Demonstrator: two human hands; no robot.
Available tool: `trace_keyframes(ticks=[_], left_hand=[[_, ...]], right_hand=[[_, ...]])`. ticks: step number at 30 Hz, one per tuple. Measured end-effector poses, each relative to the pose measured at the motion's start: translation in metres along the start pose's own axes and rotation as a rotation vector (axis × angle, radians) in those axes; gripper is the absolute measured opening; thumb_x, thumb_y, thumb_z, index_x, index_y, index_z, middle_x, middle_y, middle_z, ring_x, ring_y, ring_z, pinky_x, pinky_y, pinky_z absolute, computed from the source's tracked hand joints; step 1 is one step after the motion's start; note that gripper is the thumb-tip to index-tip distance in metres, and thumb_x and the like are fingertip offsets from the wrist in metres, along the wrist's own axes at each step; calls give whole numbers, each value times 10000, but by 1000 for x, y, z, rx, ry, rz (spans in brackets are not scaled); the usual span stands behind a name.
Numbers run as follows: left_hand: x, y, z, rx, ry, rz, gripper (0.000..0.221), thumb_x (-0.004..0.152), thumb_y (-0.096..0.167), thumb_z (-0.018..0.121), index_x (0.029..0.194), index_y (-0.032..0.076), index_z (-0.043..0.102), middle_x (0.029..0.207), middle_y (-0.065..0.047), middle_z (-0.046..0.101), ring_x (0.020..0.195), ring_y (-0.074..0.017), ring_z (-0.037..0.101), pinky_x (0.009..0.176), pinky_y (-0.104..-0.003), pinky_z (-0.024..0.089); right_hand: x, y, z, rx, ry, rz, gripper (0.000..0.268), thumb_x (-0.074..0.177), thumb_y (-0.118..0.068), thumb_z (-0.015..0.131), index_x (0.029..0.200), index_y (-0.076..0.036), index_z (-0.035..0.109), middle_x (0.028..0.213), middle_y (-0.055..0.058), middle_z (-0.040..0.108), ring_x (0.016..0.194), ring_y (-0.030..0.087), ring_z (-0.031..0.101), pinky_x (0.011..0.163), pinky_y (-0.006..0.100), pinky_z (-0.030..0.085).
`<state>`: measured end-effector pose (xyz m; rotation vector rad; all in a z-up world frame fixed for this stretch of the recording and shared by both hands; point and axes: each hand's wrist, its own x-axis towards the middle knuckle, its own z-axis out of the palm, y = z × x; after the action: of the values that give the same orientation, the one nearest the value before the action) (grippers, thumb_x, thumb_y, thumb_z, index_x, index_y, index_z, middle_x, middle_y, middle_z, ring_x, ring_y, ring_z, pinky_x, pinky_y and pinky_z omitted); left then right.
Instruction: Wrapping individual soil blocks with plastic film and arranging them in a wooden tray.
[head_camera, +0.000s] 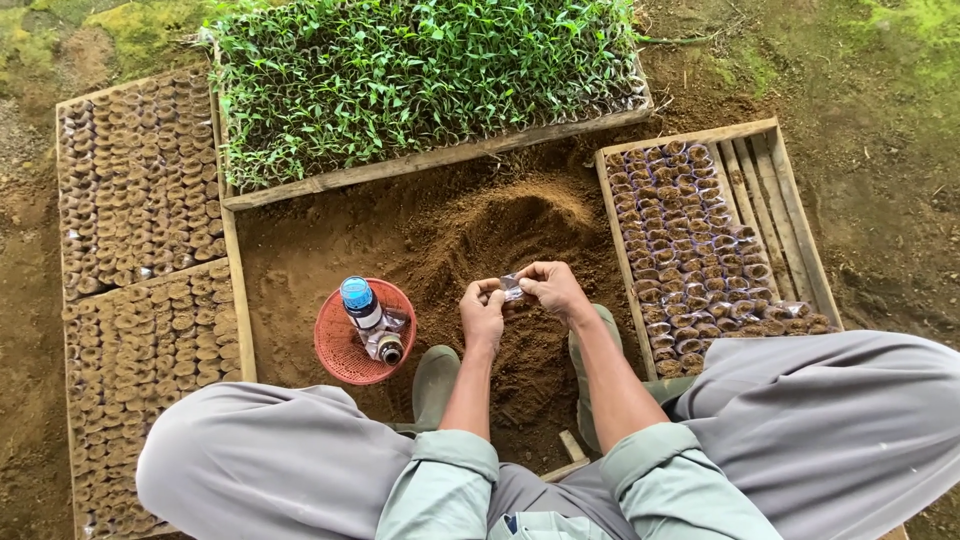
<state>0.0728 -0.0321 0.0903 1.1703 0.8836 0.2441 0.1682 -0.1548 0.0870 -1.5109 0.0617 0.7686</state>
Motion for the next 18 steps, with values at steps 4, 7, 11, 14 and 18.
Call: trace_keyframes(ticks=[4, 7, 11, 14, 18], left_hand=[[2, -1, 0, -47, -9, -54, 284, 959, 127, 636, 1212, 2, 602, 826, -137, 688, 622, -185, 709, 537, -292, 656], [5, -6, -2, -12, -41, -29, 374, 870, -15, 677, 1232, 7, 584, 843, -129, 681, 613, -178, 709, 535, -277, 651], [4, -2, -3, 1, -9, 7, 417, 843, -60, 663, 1246, -1, 575, 858, -133, 689, 625, -175, 707, 542, -267, 643], [1, 4, -1, 5, 17, 11, 402, 850, -49, 656, 1242, -5, 578, 850, -134, 682, 621, -168, 701, 531, -263, 634], [0, 5, -1, -8, 100, -19, 274, 918, 95, 671, 1173, 5, 623, 800, -119, 683, 605, -157, 699, 506, -261, 628]], right_hand=[[-4, -11, 6, -15, -2, -5, 130, 893, 19, 705, 1018, 18, 744, 775, 138, 711, 680, 167, 701, 582, 272, 613], [-8, -16, 7, -26, 10, -19, 146, 859, 34, 732, 1001, 6, 753, 755, 112, 701, 650, 145, 682, 548, 237, 596], [-7, -13, 4, 17, 27, -27, 151, 875, 20, 713, 1015, -10, 759, 773, 102, 708, 666, 140, 691, 546, 227, 595], [-4, -10, 3, 45, 31, -22, 161, 885, 21, 698, 1031, -11, 756, 789, 98, 704, 691, 146, 704, 569, 237, 607], [-7, -12, 4, 39, 28, -7, 173, 873, 34, 703, 1033, -10, 751, 810, 107, 712, 720, 164, 721, 605, 255, 625]])
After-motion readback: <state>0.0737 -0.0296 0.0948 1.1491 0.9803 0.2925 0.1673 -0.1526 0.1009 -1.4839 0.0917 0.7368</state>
